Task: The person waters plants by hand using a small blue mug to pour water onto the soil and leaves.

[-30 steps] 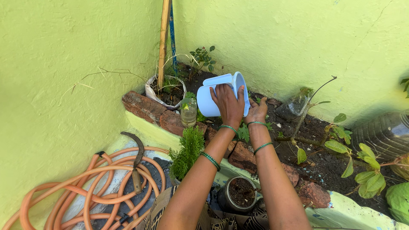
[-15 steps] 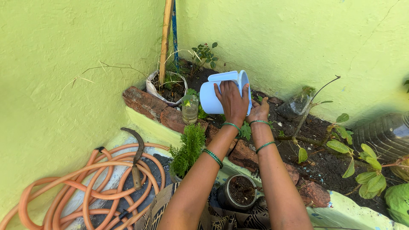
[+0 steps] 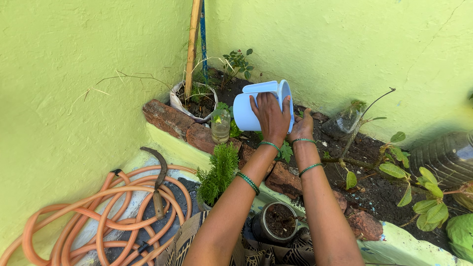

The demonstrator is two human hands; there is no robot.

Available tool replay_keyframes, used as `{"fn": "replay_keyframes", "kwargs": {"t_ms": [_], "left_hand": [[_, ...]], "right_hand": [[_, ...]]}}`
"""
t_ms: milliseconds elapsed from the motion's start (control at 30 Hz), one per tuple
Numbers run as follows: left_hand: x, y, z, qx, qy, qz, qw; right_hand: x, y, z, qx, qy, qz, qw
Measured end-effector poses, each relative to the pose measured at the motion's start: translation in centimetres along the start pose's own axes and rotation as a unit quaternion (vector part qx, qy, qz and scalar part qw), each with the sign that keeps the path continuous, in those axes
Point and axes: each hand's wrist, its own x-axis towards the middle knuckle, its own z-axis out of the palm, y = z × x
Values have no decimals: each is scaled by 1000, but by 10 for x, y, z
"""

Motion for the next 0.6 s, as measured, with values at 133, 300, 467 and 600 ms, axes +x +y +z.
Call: {"fn": "replay_keyframes", "kwargs": {"t_ms": [133,300,467,600], "left_hand": [[-1,0,0,-1,-5,-5,1000],[-1,-2,1,1,-8,-5,1000],[-1,-2,1,6,-15,-8,1000],[-2,1,-1,3,-15,-3,1000]], "right_hand": [[3,0,-2,5,-4,2,1000],[7,2,-5,-12,-2,4,1000],[15,3,-9,1,-7,8,1000],[17,1,-12,7,-7,15,1000]]}}
